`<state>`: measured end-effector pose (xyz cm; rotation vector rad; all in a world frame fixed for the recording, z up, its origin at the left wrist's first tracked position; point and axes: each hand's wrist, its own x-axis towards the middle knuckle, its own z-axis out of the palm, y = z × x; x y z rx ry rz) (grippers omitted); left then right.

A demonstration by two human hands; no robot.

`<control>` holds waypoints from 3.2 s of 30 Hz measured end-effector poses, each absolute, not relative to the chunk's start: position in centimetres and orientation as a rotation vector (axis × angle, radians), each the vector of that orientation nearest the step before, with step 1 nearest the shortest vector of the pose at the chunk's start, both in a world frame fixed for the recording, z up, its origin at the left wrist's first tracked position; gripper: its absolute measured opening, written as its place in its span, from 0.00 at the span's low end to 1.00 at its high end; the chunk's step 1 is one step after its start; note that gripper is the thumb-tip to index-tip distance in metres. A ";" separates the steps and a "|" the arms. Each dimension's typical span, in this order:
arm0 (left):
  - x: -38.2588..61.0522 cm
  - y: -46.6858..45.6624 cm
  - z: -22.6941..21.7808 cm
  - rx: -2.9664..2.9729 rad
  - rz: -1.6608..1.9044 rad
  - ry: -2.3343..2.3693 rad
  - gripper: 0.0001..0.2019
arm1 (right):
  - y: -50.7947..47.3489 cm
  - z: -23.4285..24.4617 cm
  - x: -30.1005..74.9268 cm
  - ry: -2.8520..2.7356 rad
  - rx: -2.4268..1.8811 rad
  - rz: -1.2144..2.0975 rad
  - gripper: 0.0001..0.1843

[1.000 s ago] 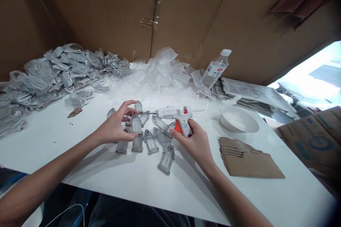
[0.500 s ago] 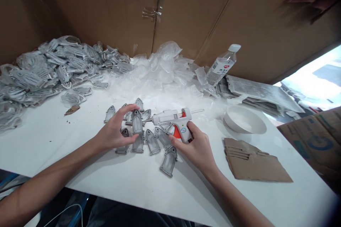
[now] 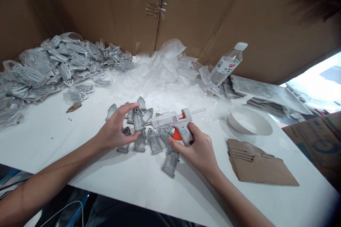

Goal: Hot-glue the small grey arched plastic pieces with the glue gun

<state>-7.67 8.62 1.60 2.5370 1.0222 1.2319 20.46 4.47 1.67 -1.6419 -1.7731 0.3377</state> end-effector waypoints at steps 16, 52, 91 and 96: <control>-7.7 8.8 1.7 2.546 1.264 0.981 0.44 | 4.5 1.5 20.3 -1.842 -1.641 0.275 0.27; -8.0 8.9 1.9 2.457 1.312 1.099 0.42 | 4.7 2.0 20.4 -1.826 -1.618 0.266 0.26; -7.3 8.1 1.9 2.208 1.025 0.960 0.52 | 4.6 2.0 20.6 -1.802 -1.628 0.280 0.27; -7.3 8.1 1.9 2.207 1.005 0.973 0.51 | 4.7 1.9 20.6 -1.815 -1.639 0.258 0.27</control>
